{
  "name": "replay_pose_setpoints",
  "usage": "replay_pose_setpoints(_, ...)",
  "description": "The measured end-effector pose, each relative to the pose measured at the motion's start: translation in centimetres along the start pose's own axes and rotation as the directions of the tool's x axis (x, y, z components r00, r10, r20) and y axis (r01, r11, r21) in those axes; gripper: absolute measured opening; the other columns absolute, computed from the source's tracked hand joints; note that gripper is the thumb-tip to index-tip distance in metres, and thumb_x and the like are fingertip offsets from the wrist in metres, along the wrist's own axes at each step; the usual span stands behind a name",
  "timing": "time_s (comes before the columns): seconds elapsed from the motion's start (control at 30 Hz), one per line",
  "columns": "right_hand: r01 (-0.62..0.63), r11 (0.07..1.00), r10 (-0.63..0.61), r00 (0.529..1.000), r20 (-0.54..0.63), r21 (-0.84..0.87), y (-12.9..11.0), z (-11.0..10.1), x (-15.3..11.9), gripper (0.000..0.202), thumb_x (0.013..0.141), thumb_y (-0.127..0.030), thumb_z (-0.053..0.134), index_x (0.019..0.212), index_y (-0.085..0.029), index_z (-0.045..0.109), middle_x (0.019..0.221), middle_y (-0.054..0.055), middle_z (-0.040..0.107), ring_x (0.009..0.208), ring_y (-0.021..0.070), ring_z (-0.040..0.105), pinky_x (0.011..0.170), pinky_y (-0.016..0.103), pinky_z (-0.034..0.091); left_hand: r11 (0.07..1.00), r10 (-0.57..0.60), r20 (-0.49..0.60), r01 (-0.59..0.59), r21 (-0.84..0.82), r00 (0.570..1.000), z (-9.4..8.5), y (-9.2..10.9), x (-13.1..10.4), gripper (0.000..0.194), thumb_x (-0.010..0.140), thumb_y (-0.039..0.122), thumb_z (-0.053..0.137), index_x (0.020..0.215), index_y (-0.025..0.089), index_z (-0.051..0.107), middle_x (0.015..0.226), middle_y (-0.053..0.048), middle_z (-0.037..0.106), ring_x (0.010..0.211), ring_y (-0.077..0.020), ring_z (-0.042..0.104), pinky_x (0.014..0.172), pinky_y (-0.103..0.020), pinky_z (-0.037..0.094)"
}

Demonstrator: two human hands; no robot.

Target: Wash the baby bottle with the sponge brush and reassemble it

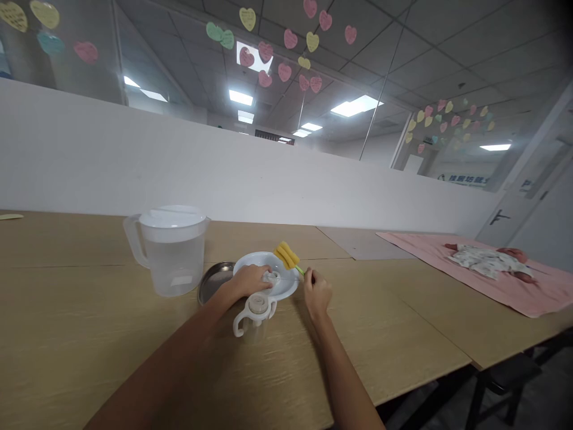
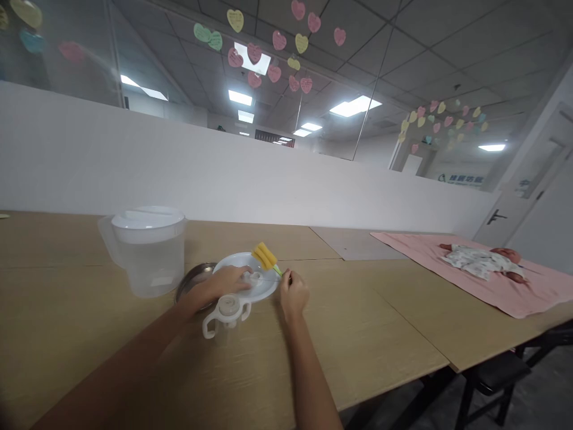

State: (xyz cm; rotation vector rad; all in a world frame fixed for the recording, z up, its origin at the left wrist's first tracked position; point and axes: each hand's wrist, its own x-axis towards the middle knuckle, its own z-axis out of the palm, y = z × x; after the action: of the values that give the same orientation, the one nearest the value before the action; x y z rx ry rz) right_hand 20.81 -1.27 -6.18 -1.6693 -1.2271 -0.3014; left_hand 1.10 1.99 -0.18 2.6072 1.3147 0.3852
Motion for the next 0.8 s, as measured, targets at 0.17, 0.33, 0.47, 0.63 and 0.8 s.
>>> replay_pose_setpoints(0.17,-0.026,1.0,0.026,1.0,0.015,-0.01,0.0,0.0,0.1,0.048,0.091,-0.039,0.029,0.063,-0.015,0.06,0.065,0.008,0.064,0.052,0.0116,0.044,0.054,0.026,0.02,0.989,0.007,-0.145,-0.028,-0.145,0.989,-0.5,-0.2,0.2,0.058,0.075,0.029,0.057,0.13,0.019,0.044,0.115,-0.01,0.062,0.101,-0.0246,0.059,0.085,-0.032,0.044)
replay_pose_setpoints(0.33,-0.039,0.999,0.039,0.999,0.036,-0.008,0.1,0.1,0.1,0.048,0.091,-0.038,0.03,0.061,-0.015,0.06,0.062,0.007,0.063,0.051,0.0112,0.043,0.054,0.026,0.019,0.938,0.026,-0.38,-0.154,-0.311,0.925,-1.8,-0.1,0.4,0.064,0.071,0.022,0.058,0.132,0.02,0.038,0.119,-0.009,0.058,0.104,-0.0209,0.058,0.09,-0.034,0.045)
replay_pose_setpoints(0.47,0.016,1.0,-0.016,1.0,0.008,-0.005,0.3,0.3,0.0,0.049,0.091,-0.038,0.029,0.059,-0.016,0.059,0.059,0.006,0.061,0.049,0.0108,0.042,0.052,0.026,0.019,0.88,0.058,-0.467,-0.266,-0.394,0.883,-3.0,0.1,0.3,0.064,0.067,0.017,0.056,0.129,0.018,0.039,0.117,-0.008,0.058,0.108,-0.0181,0.056,0.094,-0.033,0.045)
replay_pose_setpoints(0.63,0.183,0.982,-0.181,0.982,-0.056,0.037,0.2,0.6,-0.2,0.046,0.091,-0.035,0.032,0.057,-0.016,0.057,0.056,0.004,0.058,0.048,0.0103,0.043,0.051,0.025,0.022,0.872,0.143,-0.465,-0.334,-0.358,0.873,-3.7,0.7,-0.3,0.06,0.065,0.013,0.055,0.124,0.018,0.044,0.115,-0.007,0.06,0.11,-0.0188,0.055,0.095,-0.033,0.044)
replay_pose_setpoints(0.8,0.433,0.878,-0.423,0.901,-0.096,0.202,0.1,0.0,-0.4,0.03,0.088,-0.03,0.04,0.069,-0.016,0.059,0.064,0.003,0.06,0.059,0.0119,0.052,0.058,0.023,0.034,0.867,0.205,-0.392,-0.352,-0.353,0.897,-4.1,2.0,-1.1,0.057,0.065,0.012,0.055,0.121,0.019,0.048,0.115,-0.006,0.062,0.107,-0.0196,0.057,0.095,-0.033,0.043)
